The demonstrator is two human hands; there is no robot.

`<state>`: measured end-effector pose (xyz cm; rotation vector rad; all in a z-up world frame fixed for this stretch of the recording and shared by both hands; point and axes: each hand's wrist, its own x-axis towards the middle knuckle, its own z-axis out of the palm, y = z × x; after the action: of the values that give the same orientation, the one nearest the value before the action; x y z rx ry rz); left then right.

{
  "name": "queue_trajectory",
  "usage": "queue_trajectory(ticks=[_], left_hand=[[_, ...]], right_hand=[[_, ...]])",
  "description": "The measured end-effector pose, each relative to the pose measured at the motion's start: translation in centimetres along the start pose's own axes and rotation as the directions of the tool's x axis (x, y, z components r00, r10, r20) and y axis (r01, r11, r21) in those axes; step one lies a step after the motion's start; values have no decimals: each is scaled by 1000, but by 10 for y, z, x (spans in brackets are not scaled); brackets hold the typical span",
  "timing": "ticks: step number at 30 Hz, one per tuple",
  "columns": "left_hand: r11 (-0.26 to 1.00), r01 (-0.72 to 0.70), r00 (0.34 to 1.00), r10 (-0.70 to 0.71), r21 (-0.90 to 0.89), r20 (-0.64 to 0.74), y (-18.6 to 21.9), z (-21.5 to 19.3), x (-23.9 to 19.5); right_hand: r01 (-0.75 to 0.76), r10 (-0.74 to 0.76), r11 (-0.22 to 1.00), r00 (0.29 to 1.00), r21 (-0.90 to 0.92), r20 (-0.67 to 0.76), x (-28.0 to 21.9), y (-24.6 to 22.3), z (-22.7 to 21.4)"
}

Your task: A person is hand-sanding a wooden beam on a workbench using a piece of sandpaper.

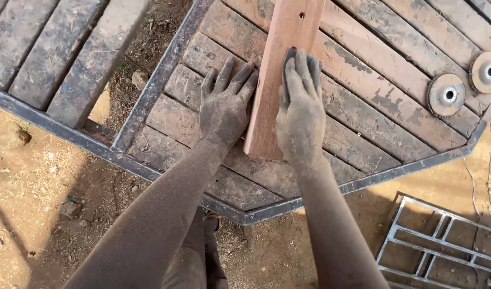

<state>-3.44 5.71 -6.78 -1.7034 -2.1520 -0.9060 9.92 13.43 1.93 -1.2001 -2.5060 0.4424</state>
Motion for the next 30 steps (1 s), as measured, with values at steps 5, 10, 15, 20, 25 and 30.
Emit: queue_trajectory(ticks=[5, 10, 15, 20, 25, 30], left_hand=[[997, 54, 990, -60, 47, 129, -1, 4, -5], [1000, 9, 998, -11, 26, 68, 3, 0, 1], [999, 48, 996, -49, 15, 77, 4, 1, 2], [998, 48, 991, -52, 42, 120, 4, -2, -1], [997, 56, 994, -61, 54, 94, 8, -6, 5], [995, 93, 983, -97, 33, 154, 7, -9, 6]], right_hand=[[-58, 57, 998, 997, 21, 54, -151, -67, -26], [9, -9, 1000, 999, 1, 46, -179, -46, -9], [18, -46, 973, 992, 230, 117, -178, -39, -25], [-85, 107, 985, 984, 150, -144, -169, -52, -53], [32, -32, 999, 996, 6, 81, -143, -34, -26], [63, -65, 996, 998, -57, -26, -52, -16, -16]])
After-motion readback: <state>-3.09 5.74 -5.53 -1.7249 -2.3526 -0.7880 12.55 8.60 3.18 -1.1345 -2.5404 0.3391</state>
